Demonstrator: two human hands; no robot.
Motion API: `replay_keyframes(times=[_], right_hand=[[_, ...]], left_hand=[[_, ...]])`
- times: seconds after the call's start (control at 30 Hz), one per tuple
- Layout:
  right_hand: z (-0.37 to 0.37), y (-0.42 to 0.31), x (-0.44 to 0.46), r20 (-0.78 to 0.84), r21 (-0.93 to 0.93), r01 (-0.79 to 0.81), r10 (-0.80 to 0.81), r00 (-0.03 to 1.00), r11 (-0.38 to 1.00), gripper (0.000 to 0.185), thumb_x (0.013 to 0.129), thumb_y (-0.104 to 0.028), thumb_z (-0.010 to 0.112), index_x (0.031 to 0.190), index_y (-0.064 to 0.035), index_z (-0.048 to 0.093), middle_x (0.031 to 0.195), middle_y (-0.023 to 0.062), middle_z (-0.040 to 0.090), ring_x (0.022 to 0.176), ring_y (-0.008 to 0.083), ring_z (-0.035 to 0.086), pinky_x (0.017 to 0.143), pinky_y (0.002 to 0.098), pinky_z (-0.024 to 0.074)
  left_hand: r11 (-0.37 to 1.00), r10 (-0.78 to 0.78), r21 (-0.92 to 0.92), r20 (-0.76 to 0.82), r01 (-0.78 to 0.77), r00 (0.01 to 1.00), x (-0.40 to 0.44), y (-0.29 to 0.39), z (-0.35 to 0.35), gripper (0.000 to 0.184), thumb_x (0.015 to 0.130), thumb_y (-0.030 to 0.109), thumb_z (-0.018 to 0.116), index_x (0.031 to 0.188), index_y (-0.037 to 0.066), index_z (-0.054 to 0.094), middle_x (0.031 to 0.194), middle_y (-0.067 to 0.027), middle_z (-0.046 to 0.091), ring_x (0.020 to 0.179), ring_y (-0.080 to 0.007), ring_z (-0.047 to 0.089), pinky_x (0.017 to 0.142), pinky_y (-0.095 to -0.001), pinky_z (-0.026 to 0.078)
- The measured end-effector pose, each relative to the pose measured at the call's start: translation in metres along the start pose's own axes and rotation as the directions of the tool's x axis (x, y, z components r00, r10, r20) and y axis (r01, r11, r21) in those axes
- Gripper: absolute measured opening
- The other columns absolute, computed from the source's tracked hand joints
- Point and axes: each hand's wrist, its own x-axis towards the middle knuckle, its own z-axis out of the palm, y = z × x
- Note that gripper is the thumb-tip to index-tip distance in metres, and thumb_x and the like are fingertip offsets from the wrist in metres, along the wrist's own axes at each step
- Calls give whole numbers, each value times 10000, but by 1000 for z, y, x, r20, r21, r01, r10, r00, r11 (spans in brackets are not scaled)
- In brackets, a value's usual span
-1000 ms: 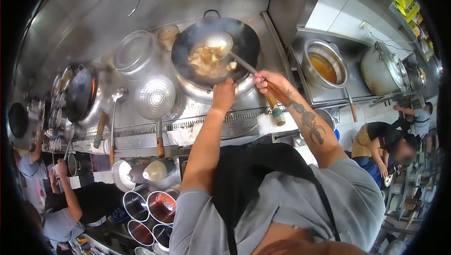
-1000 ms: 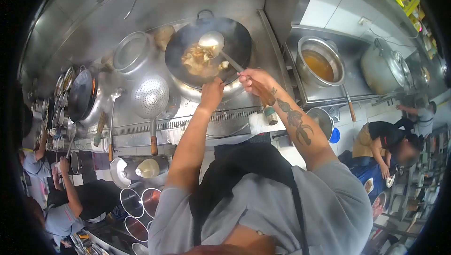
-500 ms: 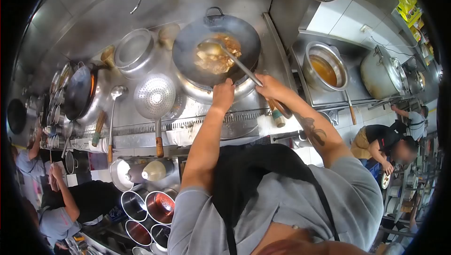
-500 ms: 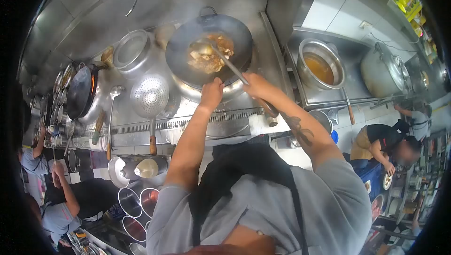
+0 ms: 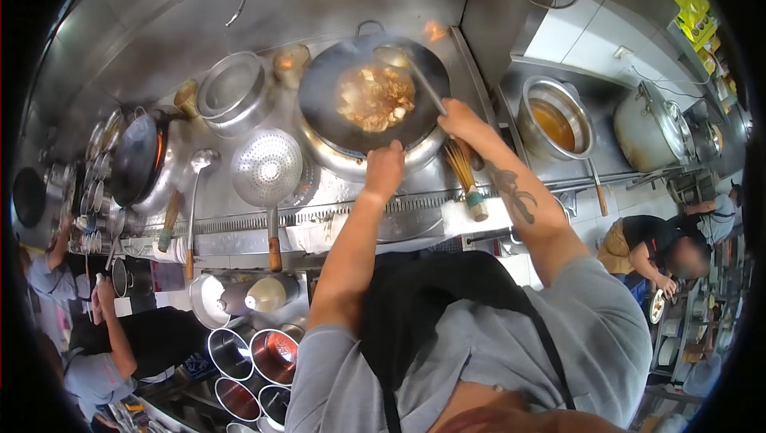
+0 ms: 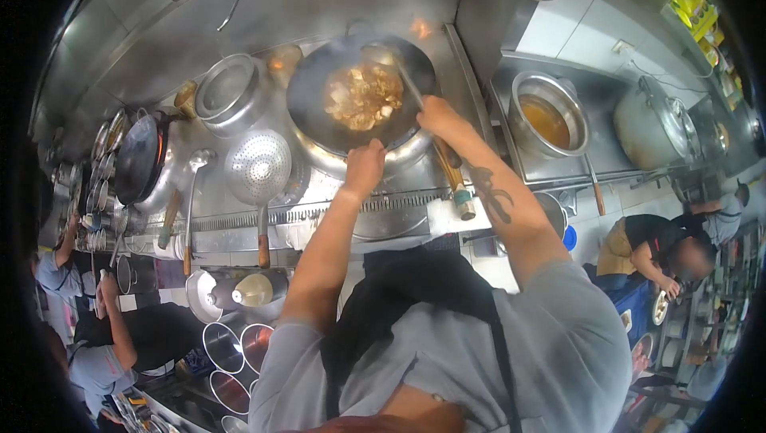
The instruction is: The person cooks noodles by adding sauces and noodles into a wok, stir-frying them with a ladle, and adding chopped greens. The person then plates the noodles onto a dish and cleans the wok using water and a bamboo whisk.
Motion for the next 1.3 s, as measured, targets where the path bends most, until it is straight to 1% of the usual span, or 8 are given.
replay_keyframes(times=[0.2, 0.37, 0.53, 0.8, 0.87, 0.9, 1.03, 1.3], right_hand=[[36, -37, -2, 140, 94, 167, -179, 974, 981, 356, 756, -123, 603, 1072, 40, 586, 951, 282, 634, 925, 381, 634, 813, 449, 495], [22, 21, -46, 184, -302, 467, -430, 884, 831, 512, 829, -67, 485, 1336, -68, 419, 942, 228, 633, 827, 403, 634, 728, 494, 500], [-60, 12, -95, 253, -565, 446, -369, 894, 694, 497, 840, -57, 474, 1334, -34, 424, 944, 213, 620, 814, 378, 638, 720, 476, 512], [-46, 31, -128, 24, -180, 451, -454, 891, 874, 484, 842, -97, 559, 1303, 13, 463, 1120, 259, 594, 956, 387, 613, 836, 441, 495], [-30, 41, -126, 41, -110, 424, -422, 906, 899, 462, 852, -108, 564, 1294, 0, 485, 1139, 269, 585, 977, 391, 606, 842, 448, 486], [-38, 7, -135, 124, -26, 251, -246, 961, 968, 436, 867, -125, 561, 1287, -28, 500, 1023, 271, 622, 937, 409, 611, 818, 464, 483], [-4, 19, -123, 51, -114, 250, -245, 968, 962, 444, 872, -150, 559, 1293, -29, 490, 928, 269, 635, 860, 408, 630, 761, 429, 503], [-25, 52, -136, 177, 59, 282, -288, 941, 958, 515, 847, -151, 570, 1330, -15, 456, 952, 253, 643, 862, 389, 644, 782, 429, 500]], left_hand=[[1000, -19, 1, -13, 19, 1000, 7, -5, -1, 102, 837, 142, 615, 816, 65, 552, 668, -149, 621, 674, -354, 616, 639, -483, 433], [1000, -2, 2, -6, 2, 1000, 3, 7, -12, 106, 838, 147, 616, 822, 60, 557, 669, -166, 627, 683, -375, 621, 667, -494, 447], [1000, -25, -7, 18, 26, 1000, 6, -2, -5, 107, 853, 145, 597, 829, 53, 549, 675, -166, 620, 681, -373, 608, 646, -495, 425], [999, -43, -23, 59, 44, 997, 1, -12, 12, 102, 863, 139, 583, 834, 50, 542, 683, -164, 608, 680, -371, 587, 643, -494, 401], [1000, 8, -27, -6, -8, 1000, 9, -2, -4, 101, 864, 138, 581, 831, 51, 541, 680, -170, 612, 680, -373, 595, 657, -493, 411], [999, 28, -38, -21, -29, 999, 2, 5, -6, 100, 864, 137, 580, 829, 52, 541, 679, -173, 614, 680, -374, 598, 663, -493, 416], [999, -45, 17, 34, 44, 998, 4, -7, 8, 112, 873, 150, 577, 834, 52, 541, 699, -174, 625, 690, -382, 602, 678, -486, 413], [1000, -25, -19, 24, 25, 999, 2, -4, 0, 106, 856, 155, 608, 847, 58, 566, 706, -150, 632, 696, -376, 603, 672, -479, 426]])
